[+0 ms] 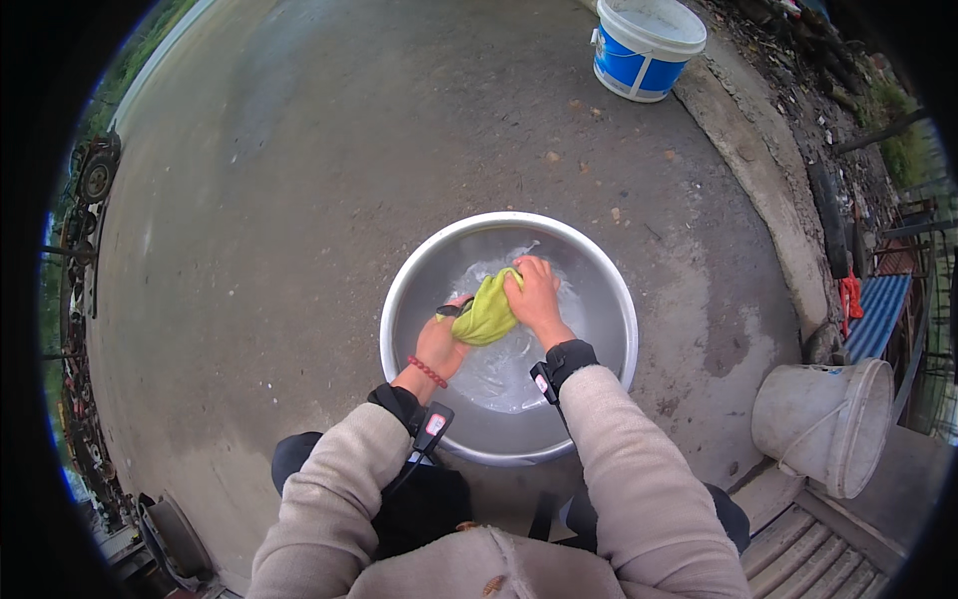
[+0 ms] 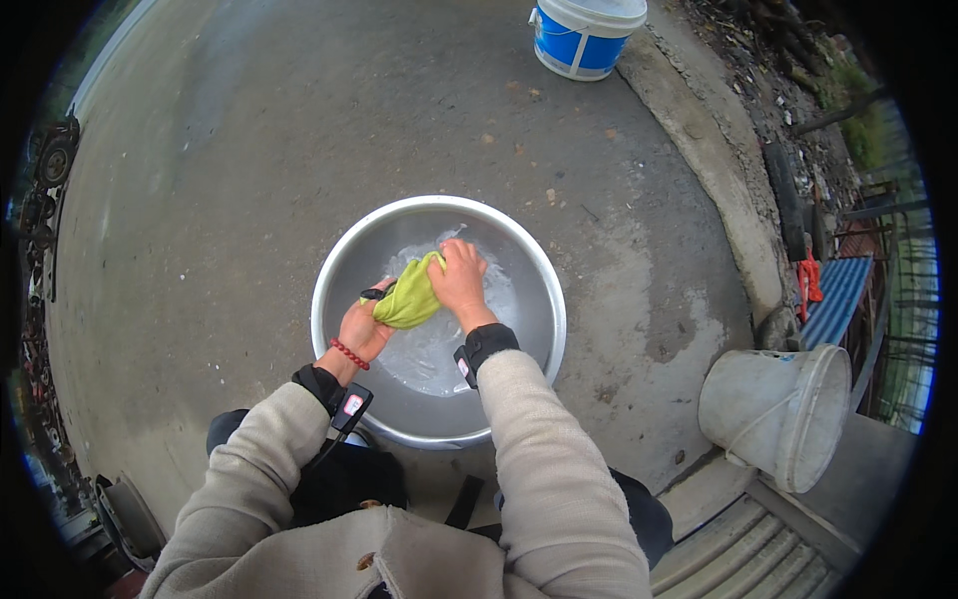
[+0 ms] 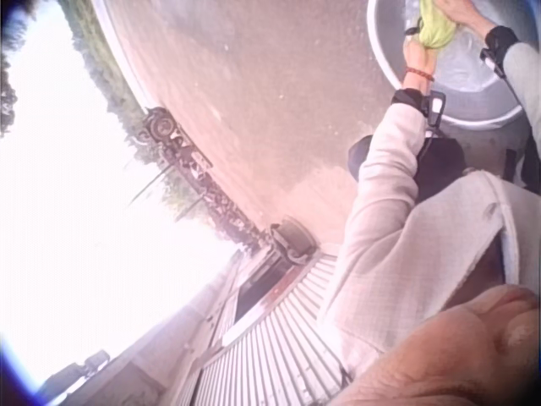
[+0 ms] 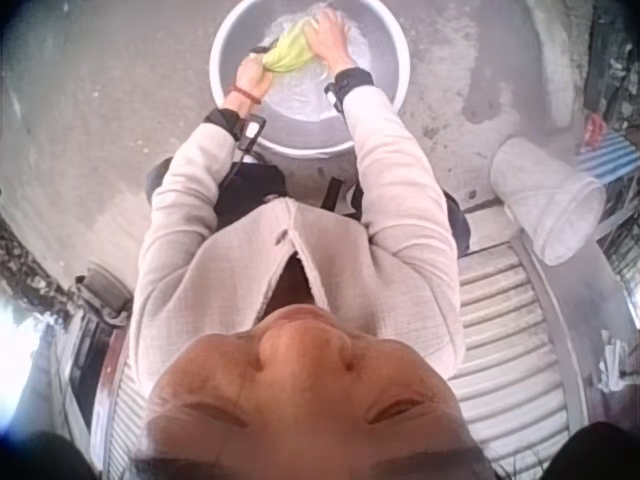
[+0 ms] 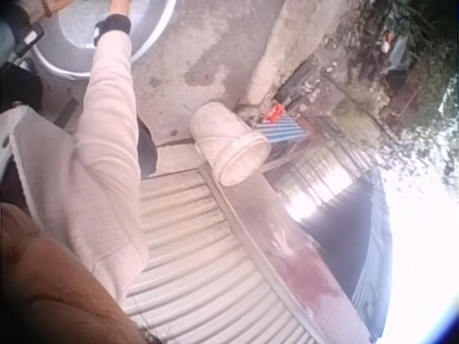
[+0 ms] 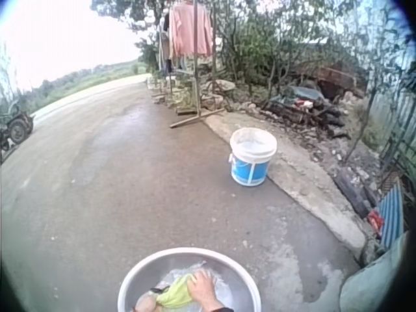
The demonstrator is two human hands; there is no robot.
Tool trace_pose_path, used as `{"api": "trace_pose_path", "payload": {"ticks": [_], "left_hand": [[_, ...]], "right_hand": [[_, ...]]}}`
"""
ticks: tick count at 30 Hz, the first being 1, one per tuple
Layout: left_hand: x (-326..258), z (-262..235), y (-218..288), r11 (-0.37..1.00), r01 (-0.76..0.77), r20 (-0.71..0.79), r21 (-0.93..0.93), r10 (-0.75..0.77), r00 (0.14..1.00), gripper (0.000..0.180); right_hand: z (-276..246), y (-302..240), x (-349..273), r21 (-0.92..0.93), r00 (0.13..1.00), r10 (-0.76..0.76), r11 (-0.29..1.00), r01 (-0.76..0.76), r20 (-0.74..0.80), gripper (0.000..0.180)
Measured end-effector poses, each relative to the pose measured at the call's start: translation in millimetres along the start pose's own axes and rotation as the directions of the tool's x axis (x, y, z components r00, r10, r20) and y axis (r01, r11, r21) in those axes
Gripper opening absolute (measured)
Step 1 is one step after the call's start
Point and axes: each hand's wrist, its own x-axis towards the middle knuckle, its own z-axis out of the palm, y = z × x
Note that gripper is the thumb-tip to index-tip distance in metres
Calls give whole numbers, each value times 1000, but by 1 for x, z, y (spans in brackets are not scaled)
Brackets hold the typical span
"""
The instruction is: The person walks through a cluttered garage, picks up a metal basin and a yellow cloth, then moves outside. They fill the basin with water from a tap and hand-wash the cloth by scrubbing and wringing it repeatedly in the basin.
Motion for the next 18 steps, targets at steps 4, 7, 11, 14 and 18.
{"api": "trace_pose_path", "payload": {"ticks": [4,7,11,14,18], "left_hand": [[-4,-10,16,871,58,-151,487,19,988,37],[-4,-25,11,817,471,-422,332,-318,849,38],[-3,-30,-11,726,423,-260,542,-334,906,34],[0,-29,-18,785,415,-377,460,-250,892,32],[5,-31,-8,889,373,-554,266,-176,814,32]], "right_hand": [[-22,44,-9,-312,969,48,950,30,240,19],[-21,47,-21,-393,845,60,901,183,531,22],[2,30,-26,-265,962,188,955,-132,198,21],[14,14,-26,-235,922,103,972,-14,374,22],[-1,-2,-3,-141,825,50,989,36,563,21]]}}
